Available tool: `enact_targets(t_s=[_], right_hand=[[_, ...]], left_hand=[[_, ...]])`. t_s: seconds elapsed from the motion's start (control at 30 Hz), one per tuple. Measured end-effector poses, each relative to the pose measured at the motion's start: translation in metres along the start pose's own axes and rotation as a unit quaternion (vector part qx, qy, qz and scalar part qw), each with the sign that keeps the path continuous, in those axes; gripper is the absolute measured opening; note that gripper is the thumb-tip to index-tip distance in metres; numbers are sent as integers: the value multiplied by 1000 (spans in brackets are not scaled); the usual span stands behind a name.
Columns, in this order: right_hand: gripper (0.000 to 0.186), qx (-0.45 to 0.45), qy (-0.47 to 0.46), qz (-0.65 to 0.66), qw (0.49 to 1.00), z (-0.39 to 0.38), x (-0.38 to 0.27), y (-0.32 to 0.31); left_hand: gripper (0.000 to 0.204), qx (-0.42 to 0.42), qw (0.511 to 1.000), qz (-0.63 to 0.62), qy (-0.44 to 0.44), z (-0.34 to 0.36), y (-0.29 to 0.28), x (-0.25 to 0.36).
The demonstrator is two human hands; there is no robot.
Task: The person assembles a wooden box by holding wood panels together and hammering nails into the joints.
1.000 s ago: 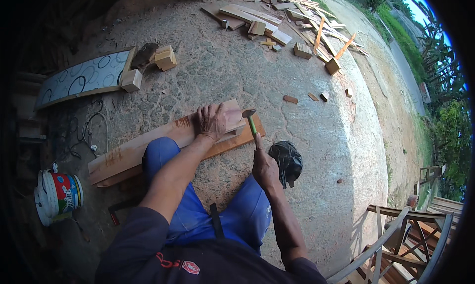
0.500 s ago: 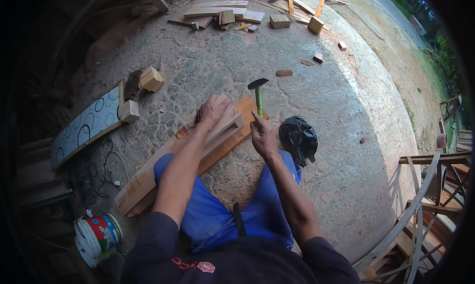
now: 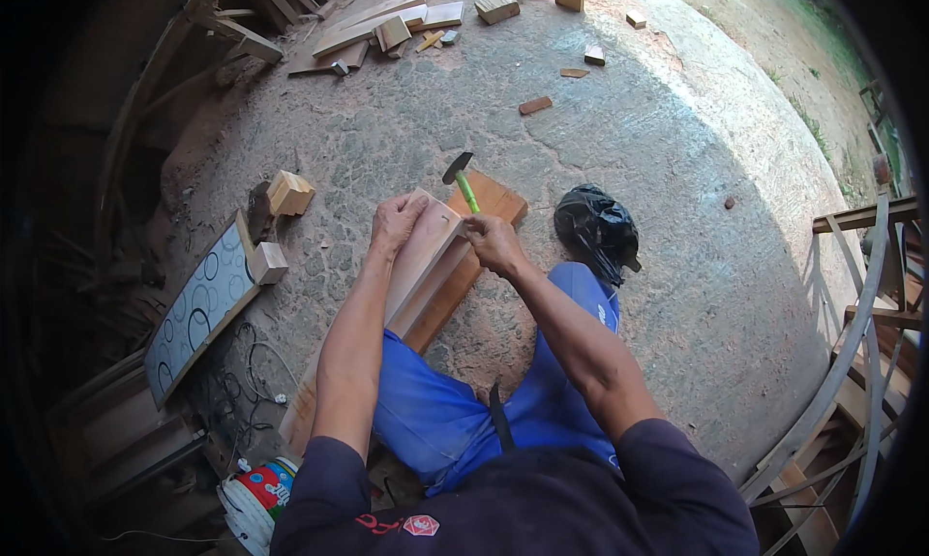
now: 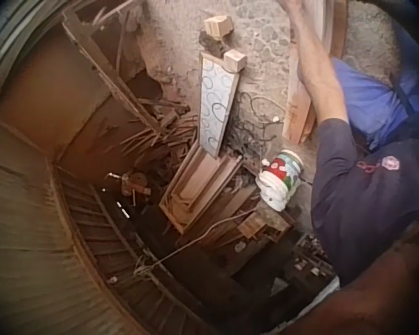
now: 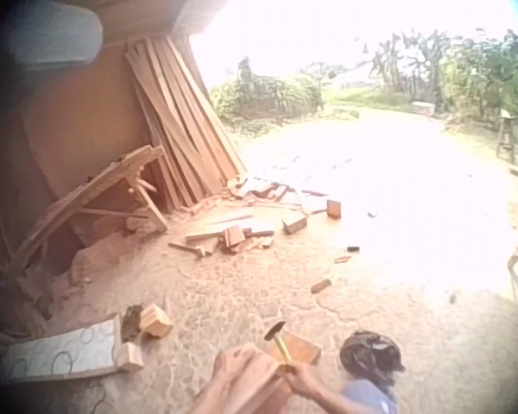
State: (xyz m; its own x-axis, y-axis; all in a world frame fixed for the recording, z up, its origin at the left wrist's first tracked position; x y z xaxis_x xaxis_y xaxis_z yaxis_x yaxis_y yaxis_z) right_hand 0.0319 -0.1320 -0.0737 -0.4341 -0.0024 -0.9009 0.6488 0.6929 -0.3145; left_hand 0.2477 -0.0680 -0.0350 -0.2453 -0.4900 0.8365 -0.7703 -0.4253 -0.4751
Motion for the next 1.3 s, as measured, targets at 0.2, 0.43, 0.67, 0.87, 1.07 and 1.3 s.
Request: enact_targets(t_s=[0.2,0.43,0.67,0.87,1.07,1.3], right_hand=[[40,-60,82,-35,994,-3,-25,-12],[48,-61,48,-98,992,15,-29,-21],[44,-62,70,-85,992,15,-28,-21],[43,-66,72,-89,991,23,-22,-16],[44,-73,93,-94,989,21,-25,-22],[45,-129,42,-125,983,27,-37,-24]], left_hand=[[45,-14,998,63,-13,5,-1,2],[39,-98,994,-56,-7,21,-1,-19],[36,-109,992,-58,-9,25,-2,-25],[35,-128,990,-60,-5,30,-4,-21],[34,-144,987,-58,-27,27,0,-18],[39,-144,989,-44,8,34,-5,-24]])
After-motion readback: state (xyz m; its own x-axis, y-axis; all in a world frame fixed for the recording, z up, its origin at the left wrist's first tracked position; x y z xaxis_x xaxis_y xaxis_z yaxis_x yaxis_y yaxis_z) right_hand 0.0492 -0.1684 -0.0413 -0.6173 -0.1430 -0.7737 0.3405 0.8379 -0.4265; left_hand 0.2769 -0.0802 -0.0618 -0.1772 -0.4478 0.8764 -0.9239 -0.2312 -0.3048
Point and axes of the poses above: each hand's wrist, its own z-axis towards the middle knuckle, its own y-axis out of the palm, x = y × z, the point moved 5 cm from there along z, towards the middle knuckle, and after that the axes turned 11 degrees about -z, right-handed, at the moved point
